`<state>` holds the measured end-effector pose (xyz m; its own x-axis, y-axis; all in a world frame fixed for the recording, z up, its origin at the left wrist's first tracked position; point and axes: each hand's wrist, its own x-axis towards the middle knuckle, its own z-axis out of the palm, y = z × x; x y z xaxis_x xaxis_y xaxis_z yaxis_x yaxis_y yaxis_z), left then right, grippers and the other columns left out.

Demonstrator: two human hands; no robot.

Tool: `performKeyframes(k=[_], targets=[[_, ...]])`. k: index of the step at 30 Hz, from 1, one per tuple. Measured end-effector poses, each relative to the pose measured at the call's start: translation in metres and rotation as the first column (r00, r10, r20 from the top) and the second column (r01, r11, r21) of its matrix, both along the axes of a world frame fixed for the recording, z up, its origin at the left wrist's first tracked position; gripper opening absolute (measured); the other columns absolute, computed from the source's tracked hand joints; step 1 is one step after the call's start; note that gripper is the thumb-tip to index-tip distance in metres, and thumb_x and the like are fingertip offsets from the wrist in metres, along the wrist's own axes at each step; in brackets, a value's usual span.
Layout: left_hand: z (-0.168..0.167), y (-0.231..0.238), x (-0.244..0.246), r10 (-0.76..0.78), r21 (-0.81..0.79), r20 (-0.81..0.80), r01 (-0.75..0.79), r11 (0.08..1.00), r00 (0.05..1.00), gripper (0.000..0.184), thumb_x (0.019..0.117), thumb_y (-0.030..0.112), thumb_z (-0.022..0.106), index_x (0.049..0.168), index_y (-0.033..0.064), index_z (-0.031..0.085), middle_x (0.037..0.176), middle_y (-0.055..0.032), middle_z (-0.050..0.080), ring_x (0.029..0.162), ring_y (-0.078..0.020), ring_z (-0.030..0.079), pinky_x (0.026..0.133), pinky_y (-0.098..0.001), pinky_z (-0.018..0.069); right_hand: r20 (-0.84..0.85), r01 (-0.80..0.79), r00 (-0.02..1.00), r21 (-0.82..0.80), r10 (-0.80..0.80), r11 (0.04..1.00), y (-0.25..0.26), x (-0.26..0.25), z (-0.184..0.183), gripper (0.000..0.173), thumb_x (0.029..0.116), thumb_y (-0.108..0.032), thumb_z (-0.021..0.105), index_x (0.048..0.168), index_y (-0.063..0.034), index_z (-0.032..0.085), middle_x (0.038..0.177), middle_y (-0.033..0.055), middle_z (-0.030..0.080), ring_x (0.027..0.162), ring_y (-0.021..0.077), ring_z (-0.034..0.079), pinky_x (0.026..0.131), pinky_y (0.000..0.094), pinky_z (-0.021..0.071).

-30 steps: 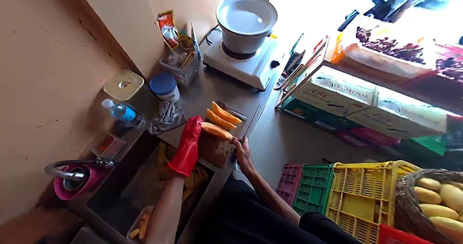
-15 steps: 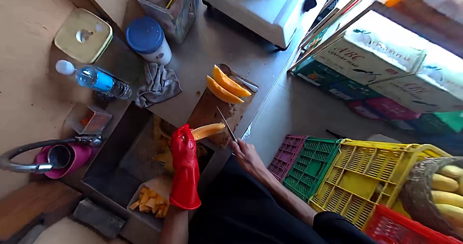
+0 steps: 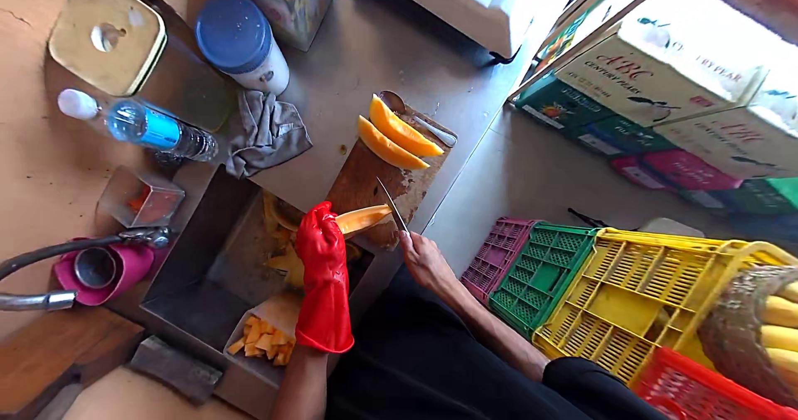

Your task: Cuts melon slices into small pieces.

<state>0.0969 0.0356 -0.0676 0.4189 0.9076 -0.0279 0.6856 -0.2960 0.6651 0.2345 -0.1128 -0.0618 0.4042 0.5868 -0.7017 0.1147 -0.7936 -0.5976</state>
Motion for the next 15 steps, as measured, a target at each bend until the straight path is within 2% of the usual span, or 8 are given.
performKeyframes(k=[3, 9, 12, 15], targets=[[0.003, -0.001, 0.001, 0.029, -0.055, -0.035, -0.031, 0.998, 0.999, 0.038, 0.1066, 0.019, 0.036, 0.125, 0.0047, 0.066, 0.109, -0.0138, 0.073, 0.102, -0.0244, 0.07, 0.095, -0.0465, 0.0538, -0.037, -0.003, 0.999, 0.008, 0.004, 1.0, 0.015, 0.005, -0.007, 0.054, 0.1121, -0.039, 0.025, 0.093, -0.0043, 0.062, 0.073, 0.0082, 0.058, 0.067, 0.0221, 0.062, 0.067, 0.0436, 0.0524], [0.0, -0.001, 0.001, 0.104, -0.099, -0.047, -0.109, 0.989, 0.993, 0.034, 0.1058, 0.018, 0.04, 0.124, 0.0054, 0.067, 0.111, -0.0143, 0.072, 0.102, -0.0251, 0.069, 0.092, -0.0469, 0.055, -0.065, -0.017, 0.998, 0.005, 0.017, 1.0, 0.004, -0.004, -0.011, 0.053, 0.1111, -0.04, 0.025, 0.091, -0.0064, 0.061, 0.071, 0.0043, 0.056, 0.064, 0.0188, 0.059, 0.064, 0.0409, 0.0506], [-0.005, -0.002, 0.001, 0.159, -0.138, -0.028, -0.161, 0.977, 0.987, 0.032, 0.1071, 0.02, 0.041, 0.124, 0.0088, 0.066, 0.105, -0.0098, 0.072, 0.095, -0.0195, 0.069, 0.087, -0.0427, 0.0563, -0.147, 0.046, 0.988, 0.041, -0.04, 0.998, 0.011, -0.006, -0.021, 0.054, 0.1115, -0.041, 0.024, 0.087, -0.0066, 0.059, 0.065, 0.0026, 0.053, 0.054, 0.0156, 0.055, 0.054, 0.036, 0.0499], [-0.011, -0.003, 0.0, 0.189, -0.107, 0.037, -0.184, 0.977, 0.981, 0.033, 0.1073, 0.019, 0.04, 0.125, 0.0079, 0.066, 0.101, -0.0091, 0.073, 0.089, -0.0166, 0.07, 0.084, -0.0392, 0.0578, -0.202, 0.047, 0.979, 0.032, -0.039, 0.998, 0.015, -0.005, -0.023, 0.054, 0.1114, -0.042, 0.025, 0.085, -0.0074, 0.057, 0.063, 0.0022, 0.051, 0.052, 0.0149, 0.054, 0.052, 0.0346, 0.0487]])
